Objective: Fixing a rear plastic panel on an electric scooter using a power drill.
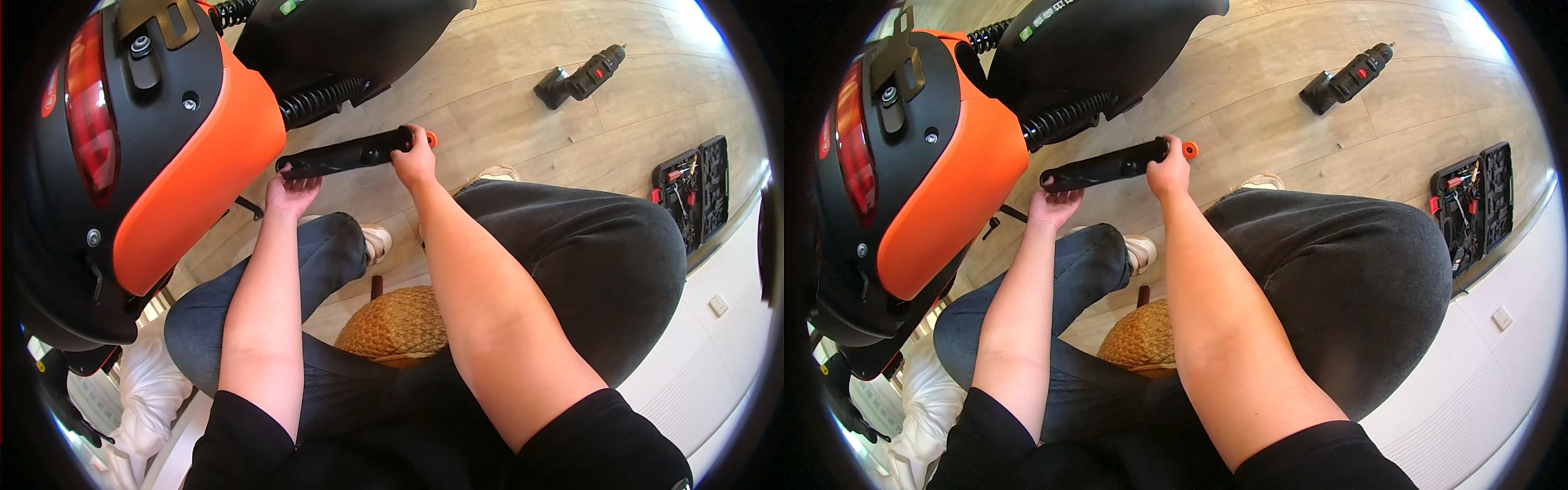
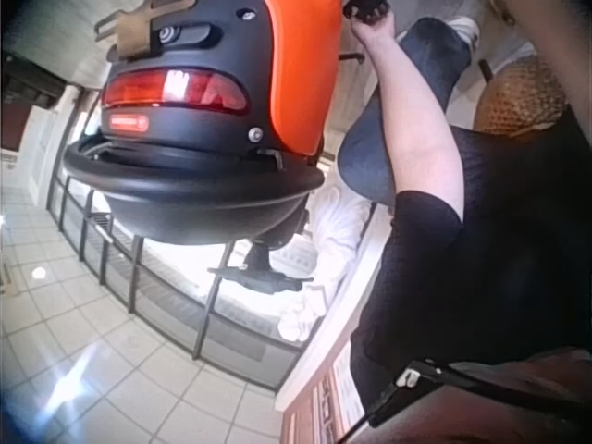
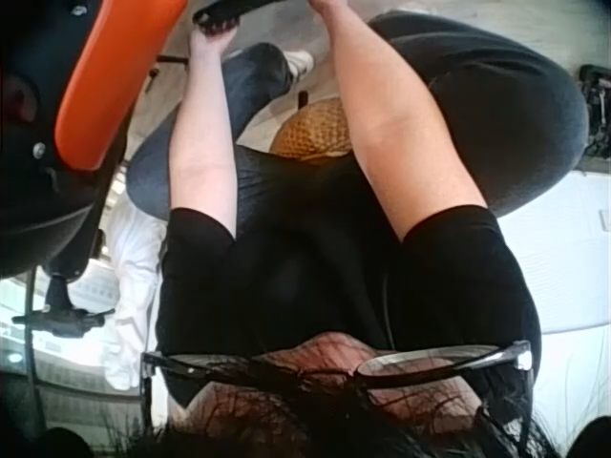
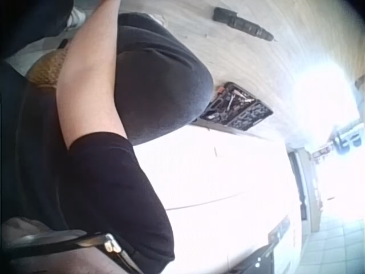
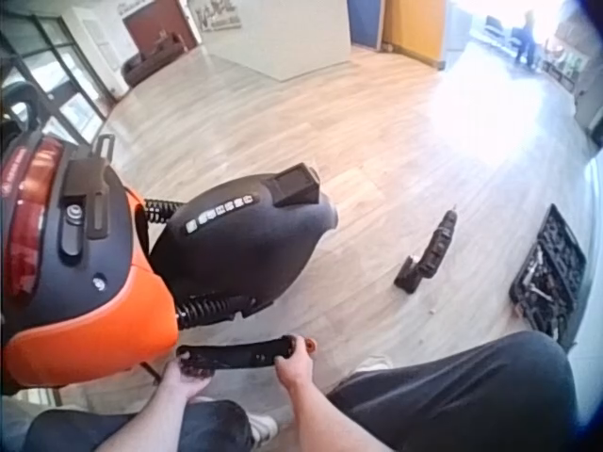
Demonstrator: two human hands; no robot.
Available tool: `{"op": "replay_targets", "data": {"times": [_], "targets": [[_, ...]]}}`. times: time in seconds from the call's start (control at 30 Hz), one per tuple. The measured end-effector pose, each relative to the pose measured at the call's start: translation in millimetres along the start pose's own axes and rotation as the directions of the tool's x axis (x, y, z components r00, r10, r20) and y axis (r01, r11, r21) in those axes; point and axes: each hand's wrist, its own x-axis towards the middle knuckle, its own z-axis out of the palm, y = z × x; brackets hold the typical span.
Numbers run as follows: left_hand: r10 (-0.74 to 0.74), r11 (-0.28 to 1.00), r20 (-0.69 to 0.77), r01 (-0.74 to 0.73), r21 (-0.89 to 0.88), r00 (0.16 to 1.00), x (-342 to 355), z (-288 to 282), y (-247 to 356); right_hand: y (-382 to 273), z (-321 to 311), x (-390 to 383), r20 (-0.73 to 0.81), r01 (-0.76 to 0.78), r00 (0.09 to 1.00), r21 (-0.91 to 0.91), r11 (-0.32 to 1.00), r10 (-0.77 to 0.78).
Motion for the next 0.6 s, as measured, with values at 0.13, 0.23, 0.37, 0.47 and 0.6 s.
{"op": "replay_targets", "data": {"times": [0.13,0.23,0.37,0.47,0.6], "targets": [[0.040,0.992,0.150,-0.021,-0.126,0.988,-7.2,18.6,1.7,-16.8,-5.8,8.2,-0.068,0.219,0.976,0.246,0.944,-0.209],[0.090,0.980,0.178,-0.055,-0.193,0.980,-24.4,36.9,-2.3,-29.8,-12.6,3.1,0.063,0.118,0.983,0.494,0.862,-0.171],[0.113,0.975,0.205,-0.069,-0.210,0.972,-33.2,43.8,0.6,-37.0,-19.4,5.3,0.140,0.047,0.975,0.633,0.773,-0.174],[0.112,0.972,0.231,-0.058,-0.229,0.967,-31.4,39.0,2.5,-39.7,-20.6,7.8,0.176,0.009,0.970,0.665,0.747,-0.167],[0.092,0.968,0.246,-0.029,-0.249,0.965,-20.7,33.5,1.3,-35.3,-23.5,11.0,0.236,-0.064,0.963,0.677,0.733,-0.134]]}}
